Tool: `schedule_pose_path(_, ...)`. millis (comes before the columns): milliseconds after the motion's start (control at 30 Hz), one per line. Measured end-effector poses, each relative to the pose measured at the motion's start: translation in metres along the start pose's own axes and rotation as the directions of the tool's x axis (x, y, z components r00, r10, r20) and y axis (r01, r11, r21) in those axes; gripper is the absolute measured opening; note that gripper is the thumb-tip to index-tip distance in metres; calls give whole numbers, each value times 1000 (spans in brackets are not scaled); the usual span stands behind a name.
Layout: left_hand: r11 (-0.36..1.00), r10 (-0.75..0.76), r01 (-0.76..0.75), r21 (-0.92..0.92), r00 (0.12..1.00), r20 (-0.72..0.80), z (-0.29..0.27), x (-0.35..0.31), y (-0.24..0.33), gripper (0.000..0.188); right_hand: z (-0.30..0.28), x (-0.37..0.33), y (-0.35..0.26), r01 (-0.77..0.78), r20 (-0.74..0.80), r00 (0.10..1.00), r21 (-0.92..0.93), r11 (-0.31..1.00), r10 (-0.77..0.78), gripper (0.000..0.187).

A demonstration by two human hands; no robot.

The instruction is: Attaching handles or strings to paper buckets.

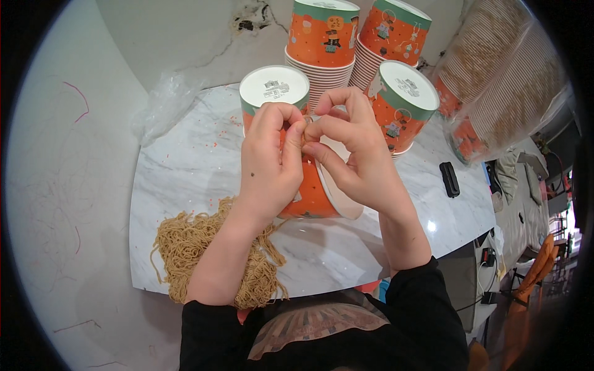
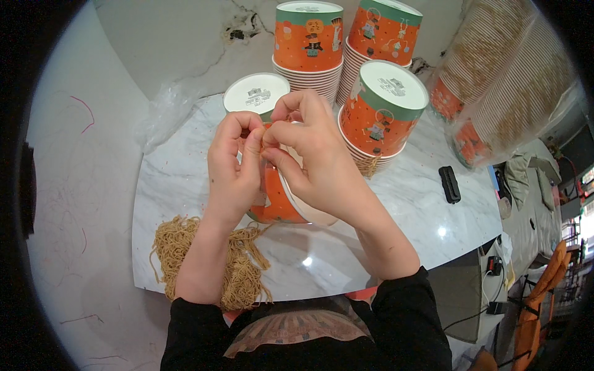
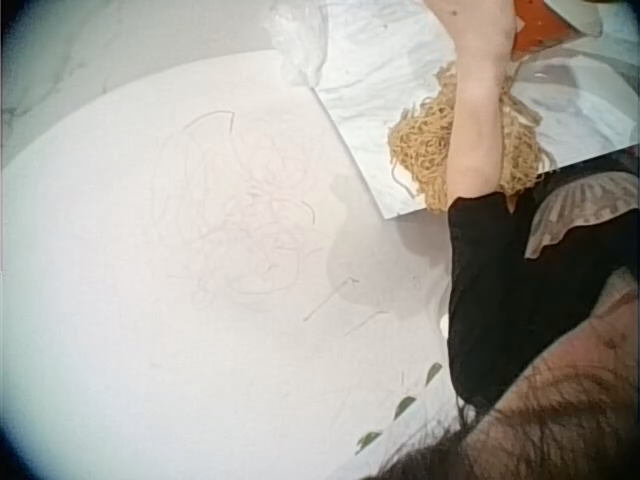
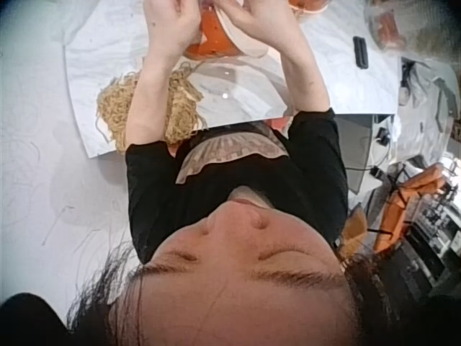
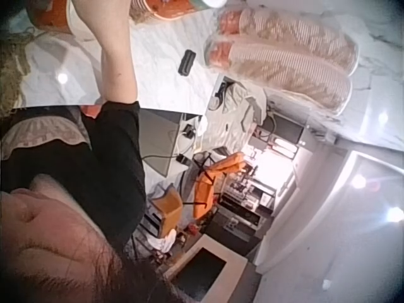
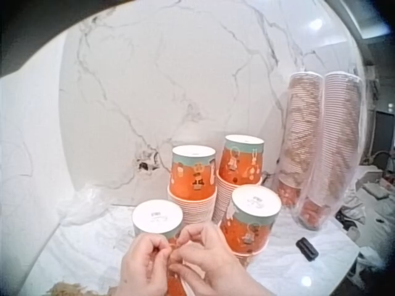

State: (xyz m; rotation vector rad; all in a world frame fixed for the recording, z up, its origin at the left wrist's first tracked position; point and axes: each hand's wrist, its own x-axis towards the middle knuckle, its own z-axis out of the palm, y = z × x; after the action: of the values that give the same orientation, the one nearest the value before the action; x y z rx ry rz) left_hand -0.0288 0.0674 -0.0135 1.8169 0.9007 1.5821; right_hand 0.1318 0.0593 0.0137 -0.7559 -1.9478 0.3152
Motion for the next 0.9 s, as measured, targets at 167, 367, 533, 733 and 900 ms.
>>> schedule_pose_path(167, 994, 47, -45, 99, 999, -12, 0, 0, 5, 3, 2, 0, -1, -12, -5, 1000, -12, 1000, 12, 11)
schedule_pose_path(367, 954, -200, 250, -167, 943, 266, -19, 8, 6, 9, -21, 1, -1, -106, 81, 992, 87, 990, 99, 13)
schedule_pose_path(533, 901, -160, 277, -335, 928, 337, -16, 5, 11, 11, -16, 3, -3, -281, 3, 949, 460, 842, 315, 13)
schedule_pose_path(733, 891, -143, 268, -368, 933, 331, -17, 6, 4, 11, -22, 0, -1, -290, 71, 957, 253, 923, 281, 22)
schedule_pose_path(900, 844, -177, 319, -431, 924, 338, -14, 8, 8, 12, -26, 3, -8, -158, -22, 987, 103, 982, 161, 22)
